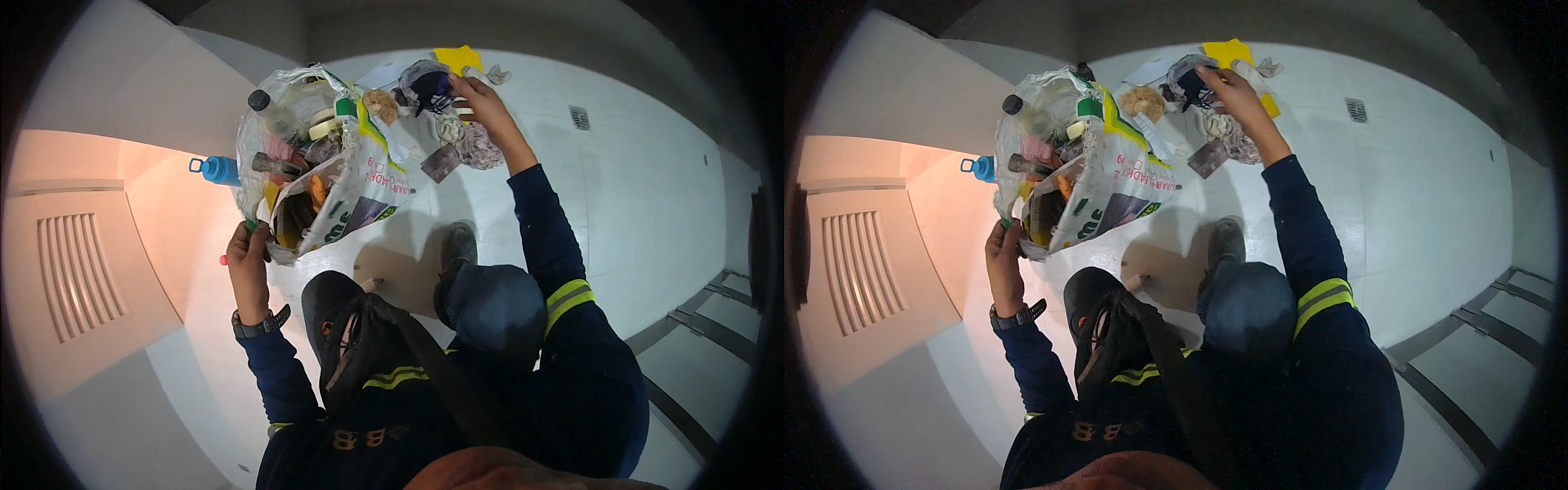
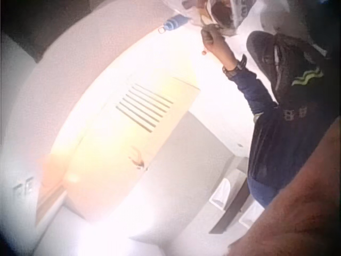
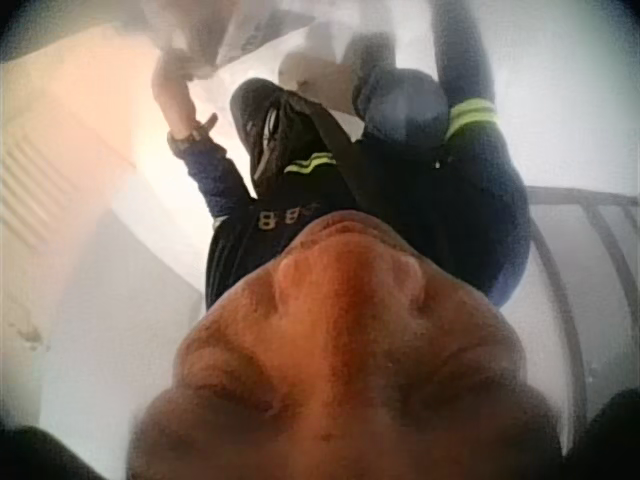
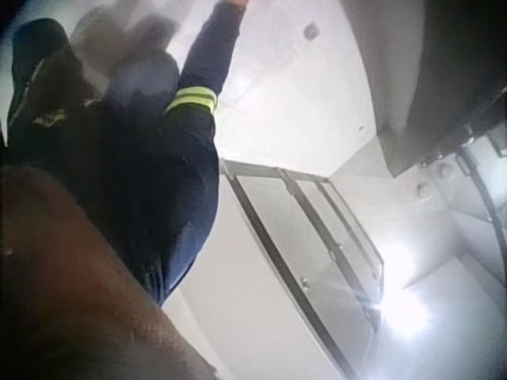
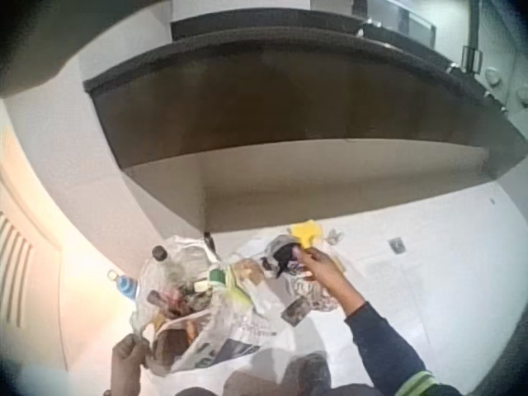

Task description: The person wipes the bathroom counter with a cloth, then collects trash from the counter and floor into a plastic bag. They sort through the bag's contents, removing items like paper, bottles, and food waste, and place them back into the bag.

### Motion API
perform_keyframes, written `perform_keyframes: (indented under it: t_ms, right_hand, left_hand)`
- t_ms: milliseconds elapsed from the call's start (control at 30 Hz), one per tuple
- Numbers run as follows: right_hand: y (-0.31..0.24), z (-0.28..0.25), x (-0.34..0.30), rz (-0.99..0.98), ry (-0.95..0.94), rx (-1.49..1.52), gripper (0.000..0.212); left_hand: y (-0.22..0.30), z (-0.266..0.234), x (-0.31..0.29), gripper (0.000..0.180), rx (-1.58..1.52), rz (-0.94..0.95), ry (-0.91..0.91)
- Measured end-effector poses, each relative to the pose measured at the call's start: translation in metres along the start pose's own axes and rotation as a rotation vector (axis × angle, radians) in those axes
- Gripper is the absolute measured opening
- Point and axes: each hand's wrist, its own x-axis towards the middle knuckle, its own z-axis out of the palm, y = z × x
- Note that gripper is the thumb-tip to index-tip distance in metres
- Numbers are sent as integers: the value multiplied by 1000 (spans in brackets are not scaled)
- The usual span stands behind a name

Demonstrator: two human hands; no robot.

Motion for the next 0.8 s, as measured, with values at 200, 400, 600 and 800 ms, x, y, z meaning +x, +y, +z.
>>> perform_keyframes:
  t_ms: [200,400,600,800]
  right_hand:
    - [-129,88,26,-325,-350,-795,69]
    - [-133,161,56,-311,-126,-665,70]
    - [-135,149,72,-303,-610,-364,58]
    - [-172,215,34,-583,-170,-292,47]
  left_hand:
    - [31,12,31,15,-627,-5,-34]
    - [30,3,27,18,-897,-54,-54]
    - [38,0,22,23,-801,-57,27]
    - [61,-15,22,30,-750,2,39]
